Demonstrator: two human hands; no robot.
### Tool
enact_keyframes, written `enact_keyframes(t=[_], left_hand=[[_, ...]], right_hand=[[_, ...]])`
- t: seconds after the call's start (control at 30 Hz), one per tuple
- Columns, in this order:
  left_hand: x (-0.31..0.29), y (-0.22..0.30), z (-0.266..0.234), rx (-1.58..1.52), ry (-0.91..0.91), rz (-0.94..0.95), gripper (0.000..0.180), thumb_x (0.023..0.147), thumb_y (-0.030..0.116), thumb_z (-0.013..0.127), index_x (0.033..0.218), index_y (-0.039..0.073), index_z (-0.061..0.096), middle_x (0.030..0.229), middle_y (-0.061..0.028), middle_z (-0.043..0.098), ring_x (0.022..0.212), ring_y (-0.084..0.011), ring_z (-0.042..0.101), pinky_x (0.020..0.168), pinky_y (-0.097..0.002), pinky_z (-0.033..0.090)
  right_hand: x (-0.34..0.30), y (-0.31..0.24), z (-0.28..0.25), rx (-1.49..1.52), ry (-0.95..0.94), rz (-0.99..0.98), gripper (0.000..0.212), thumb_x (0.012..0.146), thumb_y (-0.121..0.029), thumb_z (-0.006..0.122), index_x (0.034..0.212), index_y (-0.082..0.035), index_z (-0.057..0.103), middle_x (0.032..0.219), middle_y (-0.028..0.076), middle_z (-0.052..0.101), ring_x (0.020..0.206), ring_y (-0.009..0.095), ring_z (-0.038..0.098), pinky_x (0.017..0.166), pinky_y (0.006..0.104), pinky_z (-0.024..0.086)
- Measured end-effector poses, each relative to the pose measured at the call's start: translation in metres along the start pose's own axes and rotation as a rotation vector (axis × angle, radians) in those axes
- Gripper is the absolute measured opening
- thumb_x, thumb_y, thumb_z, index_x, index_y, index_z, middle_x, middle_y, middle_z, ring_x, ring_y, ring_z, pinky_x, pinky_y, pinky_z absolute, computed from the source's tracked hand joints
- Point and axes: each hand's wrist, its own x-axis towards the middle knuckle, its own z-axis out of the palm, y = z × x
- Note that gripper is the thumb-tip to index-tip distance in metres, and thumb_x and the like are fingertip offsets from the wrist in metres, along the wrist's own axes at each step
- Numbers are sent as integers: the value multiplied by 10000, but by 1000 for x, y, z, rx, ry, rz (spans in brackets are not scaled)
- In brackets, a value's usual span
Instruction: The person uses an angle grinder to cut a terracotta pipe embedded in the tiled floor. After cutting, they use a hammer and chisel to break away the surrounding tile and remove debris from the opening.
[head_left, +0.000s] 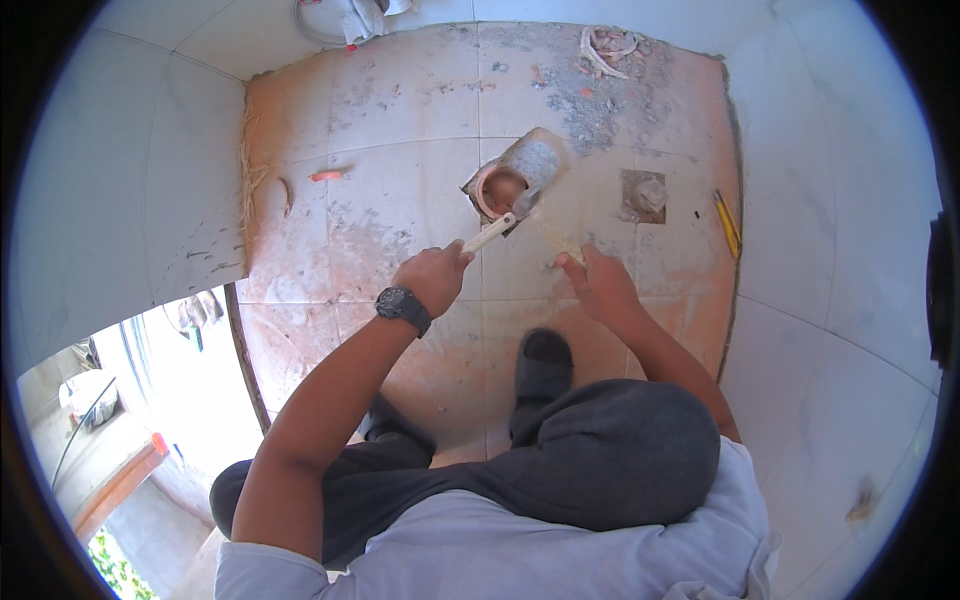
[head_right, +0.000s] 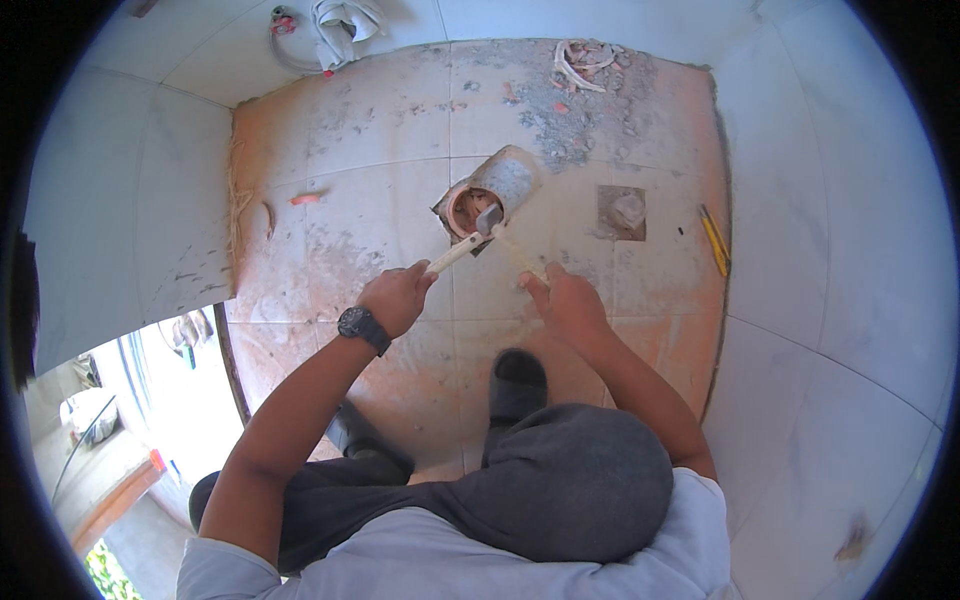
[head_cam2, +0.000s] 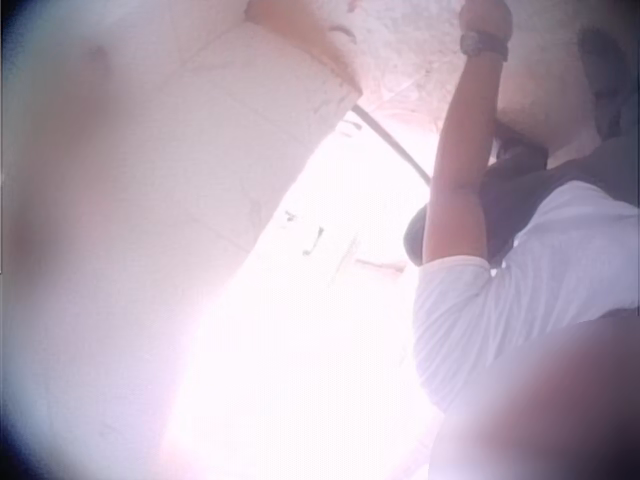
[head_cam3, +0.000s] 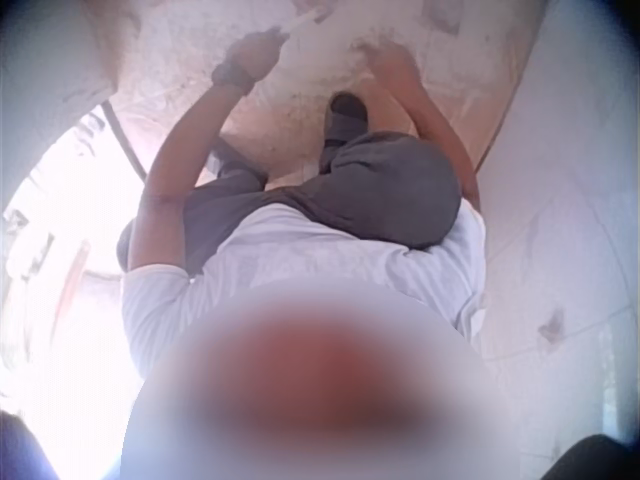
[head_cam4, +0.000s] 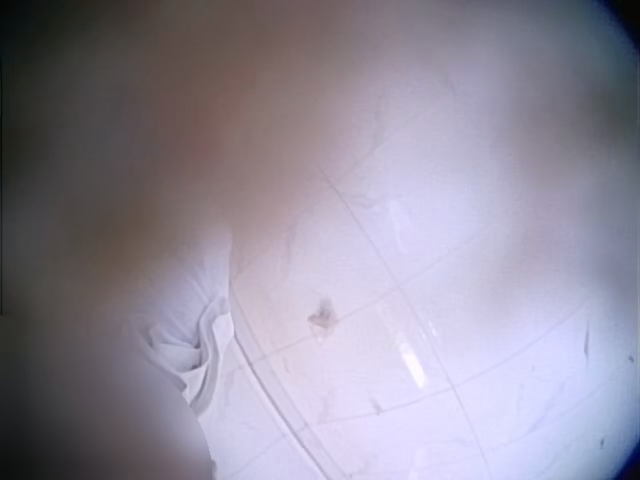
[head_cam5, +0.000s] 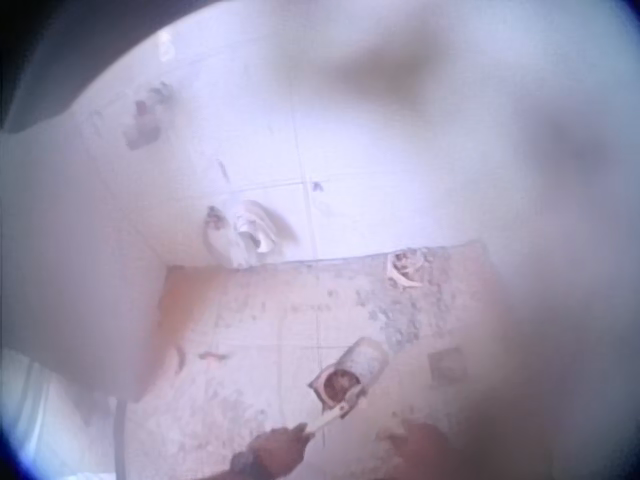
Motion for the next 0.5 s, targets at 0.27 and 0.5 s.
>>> enact_keyframes(t=[0.27, 0.5], left_hand=[[6, -23, 19, -240, 79, -11, 425, 1084, 400, 478, 1292, 74, 656, 892, -229, 710, 875, -423, 703, 764, -531, 543], [18, -53, 22, -431, 370, -130, 409, 1078, 380, 508, 1257, 58, 687, 818, -249, 675, 802, -449, 685, 701, -507, 537]], right_hand=[[5, -6, -7, -110, -3, -30, 565, 1047, -530, 516, 963, 21, 604, 755, 291, 672, 790, 504, 681, 712, 567, 527], [34, -17, -16, 48, 92, -125, 556, 1054, -504, 524, 889, 25, 563, 696, 291, 630, 726, 506, 651, 658, 576, 496]])
